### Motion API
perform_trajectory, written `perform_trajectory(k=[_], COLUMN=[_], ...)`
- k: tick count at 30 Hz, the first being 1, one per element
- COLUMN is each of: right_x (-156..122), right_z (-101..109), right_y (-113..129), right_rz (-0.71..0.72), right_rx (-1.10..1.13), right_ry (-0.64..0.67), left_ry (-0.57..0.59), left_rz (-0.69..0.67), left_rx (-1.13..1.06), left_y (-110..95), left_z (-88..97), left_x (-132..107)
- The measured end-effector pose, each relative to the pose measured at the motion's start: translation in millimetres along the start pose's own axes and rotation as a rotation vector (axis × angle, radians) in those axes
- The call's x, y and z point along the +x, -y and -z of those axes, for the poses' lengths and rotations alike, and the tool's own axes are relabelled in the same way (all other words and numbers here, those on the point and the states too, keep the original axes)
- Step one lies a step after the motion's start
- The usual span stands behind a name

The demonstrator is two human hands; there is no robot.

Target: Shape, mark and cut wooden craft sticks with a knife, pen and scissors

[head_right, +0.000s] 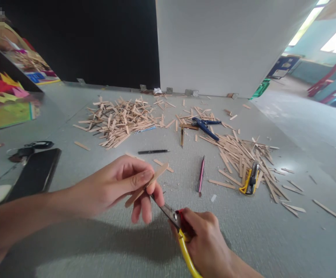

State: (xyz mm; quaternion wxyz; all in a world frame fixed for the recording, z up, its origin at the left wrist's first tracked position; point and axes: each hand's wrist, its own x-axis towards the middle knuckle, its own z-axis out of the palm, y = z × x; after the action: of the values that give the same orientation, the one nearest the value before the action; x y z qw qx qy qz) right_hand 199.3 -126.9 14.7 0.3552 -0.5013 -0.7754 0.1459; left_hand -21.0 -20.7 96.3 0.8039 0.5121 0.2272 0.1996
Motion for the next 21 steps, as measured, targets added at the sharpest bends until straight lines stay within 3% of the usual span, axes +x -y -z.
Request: perform_trajectory(k=[3,6,9,12,15,17,21], right_x=[2,4,7,7,5,3,1], right_z=[1,3,5,6,5,4,1], right_y=[1,1,1,1,-1,-3,-7], right_rz=[-0.013,-0.032,-0.040,-0.046,-0.049,-0.050,-0.046], right_rx=[-0.018,-0.045,-0.069,-0.102,-0.135,-0.155,-0.184], right_ry=[-0.012,-0.037,-0.071,-0.089,-0.090,-0.094,-0.107], left_ry=[-0.023,-0.204,-0.441,-0.497,-0.497,-0.487,-0.421], left_rz=[0.000,-0.069,-0.274,-0.564,-0.722,-0.718,-0.570], left_rx=[0.050,0.295,0.740,1.171,1.374,1.383,1.271], left_y=[-1,1,12,26,35,35,28], left_z=[-0.1,-2.0,-3.1,-2.1,-0.6,0.0,0.3], left_x=[1,-1,-4,-6,-6,-6,-9])
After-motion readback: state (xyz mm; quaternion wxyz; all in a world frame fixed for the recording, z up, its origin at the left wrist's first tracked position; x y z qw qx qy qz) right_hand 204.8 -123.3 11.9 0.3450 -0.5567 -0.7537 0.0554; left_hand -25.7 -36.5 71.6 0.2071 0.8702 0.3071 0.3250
